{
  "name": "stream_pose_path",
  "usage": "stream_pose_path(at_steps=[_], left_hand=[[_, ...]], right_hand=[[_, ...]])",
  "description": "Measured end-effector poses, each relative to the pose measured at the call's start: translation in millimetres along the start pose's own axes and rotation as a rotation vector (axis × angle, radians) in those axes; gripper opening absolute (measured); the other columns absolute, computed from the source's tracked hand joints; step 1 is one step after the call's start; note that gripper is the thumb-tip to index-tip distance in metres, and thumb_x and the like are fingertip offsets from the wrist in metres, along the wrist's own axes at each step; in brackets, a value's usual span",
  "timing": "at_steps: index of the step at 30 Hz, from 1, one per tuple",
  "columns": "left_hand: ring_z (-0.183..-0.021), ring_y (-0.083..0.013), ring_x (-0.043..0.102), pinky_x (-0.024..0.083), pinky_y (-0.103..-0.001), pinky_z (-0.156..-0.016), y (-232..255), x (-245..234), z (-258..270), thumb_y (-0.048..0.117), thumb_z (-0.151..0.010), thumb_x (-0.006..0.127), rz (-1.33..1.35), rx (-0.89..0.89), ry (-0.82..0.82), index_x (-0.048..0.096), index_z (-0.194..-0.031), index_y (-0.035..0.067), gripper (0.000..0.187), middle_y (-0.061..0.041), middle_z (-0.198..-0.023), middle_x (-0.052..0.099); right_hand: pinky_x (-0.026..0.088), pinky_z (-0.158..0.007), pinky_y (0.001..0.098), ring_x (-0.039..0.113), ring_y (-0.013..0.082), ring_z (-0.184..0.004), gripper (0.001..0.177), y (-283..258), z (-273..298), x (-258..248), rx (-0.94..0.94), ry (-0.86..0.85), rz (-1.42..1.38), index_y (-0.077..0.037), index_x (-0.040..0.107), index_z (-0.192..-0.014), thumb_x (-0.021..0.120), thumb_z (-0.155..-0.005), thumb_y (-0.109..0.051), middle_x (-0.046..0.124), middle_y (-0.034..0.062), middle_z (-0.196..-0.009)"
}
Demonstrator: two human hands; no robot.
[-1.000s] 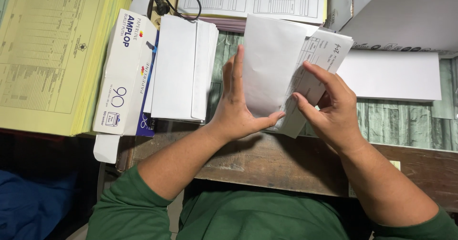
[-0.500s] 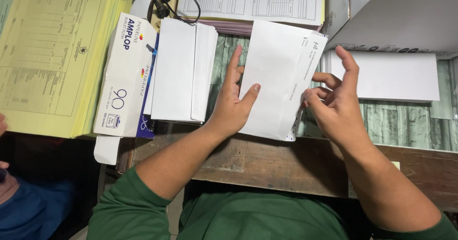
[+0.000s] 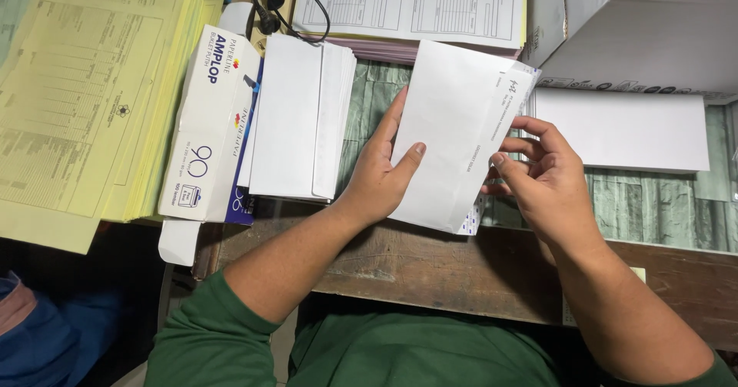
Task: Folding paper documents and inserting them into envelopes at a desk
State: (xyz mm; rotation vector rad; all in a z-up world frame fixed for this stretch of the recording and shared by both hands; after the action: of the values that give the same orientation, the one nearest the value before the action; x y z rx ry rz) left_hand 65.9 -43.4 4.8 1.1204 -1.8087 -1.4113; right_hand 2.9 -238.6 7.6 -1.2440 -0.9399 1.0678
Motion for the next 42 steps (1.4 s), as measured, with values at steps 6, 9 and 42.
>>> stream_pose_path(at_steps=[6,9,42], left_hand=[[-0.154,-0.0261,0.03,0.023,-0.046,-0.13,1,10,5,0.01,-0.106,0.053,0.005,0.006,-0.088,0.019,-0.164,0.003,0.068,-0.017,-0.166,0.032],[-0.156,-0.0254,0.028,0.02,-0.047,-0.13,4,15,8,0.011,-0.104,0.057,0.048,-0.006,-0.134,0.016,-0.165,0.005,0.074,-0.017,-0.167,0.03],[-0.128,-0.0331,0.054,0.053,-0.044,-0.096,-11,11,14,0.031,-0.083,0.06,0.647,-0.749,-0.016,0.017,-0.163,0.017,0.092,-0.017,-0.149,0.049]], right_hand=[[0.068,-0.064,0.0457,0.071,0.0271,-0.076,0.045,5,-1,4,0.018,-0.023,-0.035,0.0,0.051,-0.14,0.059,-0.096,0.007,0.07,0.0226,-0.108],[0.068,-0.065,0.044,0.073,0.0269,-0.079,0.047,18,-5,4,0.034,-0.039,-0.073,-0.001,0.05,-0.142,0.058,-0.096,0.006,0.069,0.021,-0.109],[0.049,-0.115,0.0553,0.069,0.0399,-0.123,0.015,-53,38,45,-1.065,-0.27,0.797,0.003,0.072,-0.113,0.062,-0.103,0.001,0.073,0.0183,-0.122]])
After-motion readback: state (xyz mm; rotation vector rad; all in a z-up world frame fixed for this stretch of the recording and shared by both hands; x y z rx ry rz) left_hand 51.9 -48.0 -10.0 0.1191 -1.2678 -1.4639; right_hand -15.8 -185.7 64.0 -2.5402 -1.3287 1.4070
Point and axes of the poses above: each hand's wrist, its own z-axis away from the middle knuckle, its own x-axis out of the palm, y = z × x, the point moved 8 cm from there along -z, towards the middle knuckle
